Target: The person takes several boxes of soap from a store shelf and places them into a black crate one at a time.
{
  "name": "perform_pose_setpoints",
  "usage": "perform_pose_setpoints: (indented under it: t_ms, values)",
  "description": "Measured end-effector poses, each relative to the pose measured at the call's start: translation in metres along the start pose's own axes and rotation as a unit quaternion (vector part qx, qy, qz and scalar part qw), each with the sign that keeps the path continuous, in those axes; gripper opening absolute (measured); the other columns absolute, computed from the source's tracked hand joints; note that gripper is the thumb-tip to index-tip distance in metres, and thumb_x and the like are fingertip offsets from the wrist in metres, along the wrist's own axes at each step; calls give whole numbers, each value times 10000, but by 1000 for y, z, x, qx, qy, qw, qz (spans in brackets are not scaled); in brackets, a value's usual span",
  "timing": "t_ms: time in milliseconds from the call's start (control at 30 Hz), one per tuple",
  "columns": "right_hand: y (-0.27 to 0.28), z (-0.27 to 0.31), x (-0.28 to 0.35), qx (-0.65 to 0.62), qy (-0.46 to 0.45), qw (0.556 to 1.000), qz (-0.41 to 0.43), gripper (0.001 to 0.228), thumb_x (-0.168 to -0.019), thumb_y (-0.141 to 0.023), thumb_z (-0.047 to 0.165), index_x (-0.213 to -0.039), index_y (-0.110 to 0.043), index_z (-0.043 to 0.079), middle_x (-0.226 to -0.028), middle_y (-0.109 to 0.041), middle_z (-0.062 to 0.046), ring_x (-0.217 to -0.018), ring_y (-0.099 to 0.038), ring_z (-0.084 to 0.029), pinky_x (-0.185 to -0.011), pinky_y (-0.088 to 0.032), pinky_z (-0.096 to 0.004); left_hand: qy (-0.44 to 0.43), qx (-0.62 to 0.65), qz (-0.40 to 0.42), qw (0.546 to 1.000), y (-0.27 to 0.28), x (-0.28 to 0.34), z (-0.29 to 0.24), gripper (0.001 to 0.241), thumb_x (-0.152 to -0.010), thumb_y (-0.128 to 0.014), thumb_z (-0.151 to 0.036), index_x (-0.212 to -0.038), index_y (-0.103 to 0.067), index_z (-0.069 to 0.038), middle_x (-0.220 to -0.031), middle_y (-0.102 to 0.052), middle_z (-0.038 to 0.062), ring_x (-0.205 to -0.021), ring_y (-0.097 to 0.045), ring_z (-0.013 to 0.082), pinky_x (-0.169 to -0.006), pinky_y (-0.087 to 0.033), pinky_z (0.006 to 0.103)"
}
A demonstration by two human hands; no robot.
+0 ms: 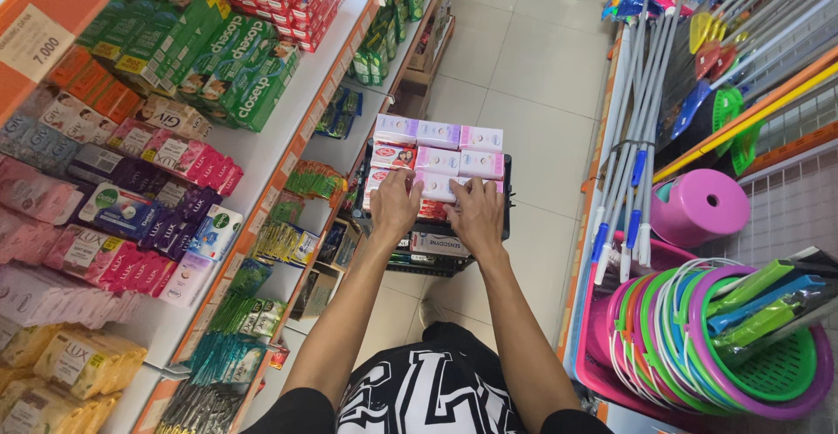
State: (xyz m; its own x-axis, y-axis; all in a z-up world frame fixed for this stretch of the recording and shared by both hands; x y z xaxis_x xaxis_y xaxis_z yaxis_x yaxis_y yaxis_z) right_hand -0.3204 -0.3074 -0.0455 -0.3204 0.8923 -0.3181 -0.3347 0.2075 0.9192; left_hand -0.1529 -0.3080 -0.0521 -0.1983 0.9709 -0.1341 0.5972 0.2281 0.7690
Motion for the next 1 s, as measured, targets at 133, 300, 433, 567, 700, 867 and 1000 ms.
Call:
perform_pose_setpoints:
  t_ms: [133,300,433,567,700,867,1000]
  values:
    - [4,5,0,-2,8,1000,-10,425,-725,-738,361,-1115,-660,209,-947,-516,-28,-882,-492,-252,-687,-400,-383,7,-1,8,1000,0,3,1,277,-897,-566,-345,-1090,-622,-155,-910,-636,52,-914,-652,273,-758,-487,453]
    - [9,19,0,-24,24,999,-40,378,-735,-731,305,-1097,-656,223,-953,-514,-19,-884,-484,-246,-692,-399,-373,6,4,-17,1000,13,10,2,309,-888,-571,-367,-1134,-604,-182,-904,-632,35,-921,-647,273,-756,-480,448]
    - [-3,41,-4,-53,62,996,-37,333,-732,-738,292,-1049,-662,221,-931,-507,2,-862,-472,-222,-690,-401,-355,0,-46,-98,994,34,22,12,300,-844,-616,-340,-1101,-616,-187,-862,-635,35,-892,-652,267,-735,-487,430]
    - [-12,87,-7,-77,140,987,-18,313,-726,-716,320,-1021,-651,238,-934,-503,1,-878,-480,-244,-693,-417,-371,58,-43,-135,988,63,43,33,306,-875,-586,-367,-1119,-615,-184,-863,-646,44,-899,-646,290,-779,-468,445]
    - [-15,137,-10,-103,215,970,41,333,-733,-716,276,-1045,-627,201,-957,-507,-31,-908,-497,-275,-720,-426,-389,108,-59,-191,974,91,67,83,277,-862,-606,-394,-1072,-628,-214,-872,-651,36,-894,-652,293,-772,-485,448]
    - [-38,188,-14,-144,287,939,126,317,-771,-692,248,-1069,-618,170,-989,-528,-57,-942,-531,-286,-756,-448,-415,166,-98,-287,938,145,126,137,215,-863,-625,-354,-1002,-655,-193,-840,-661,40,-828,-672,279,-719,-523,426]
    - [-66,223,-13,-217,308,909,177,303,-823,-675,276,-1090,-636,139,-1048,-568,-113,-998,-552,-345,-789,-459,-458,250,-63,-345,903,181,192,178,176,-864,-637,-296,-996,-654,-181,-837,-659,43,-809,-674,299,-688,-538,435]
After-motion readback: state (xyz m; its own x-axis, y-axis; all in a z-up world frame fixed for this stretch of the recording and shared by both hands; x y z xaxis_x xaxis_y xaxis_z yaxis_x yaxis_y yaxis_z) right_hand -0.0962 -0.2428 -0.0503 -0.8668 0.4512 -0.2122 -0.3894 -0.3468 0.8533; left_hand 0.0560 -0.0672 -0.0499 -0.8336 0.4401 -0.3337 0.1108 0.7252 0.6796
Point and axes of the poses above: each hand's wrist, its own x-axis away from the middle knuckle, its own y-axis out of the back of the hand, z = x × y, the point moved 4 cm from there along -x, towards the middle knuckle
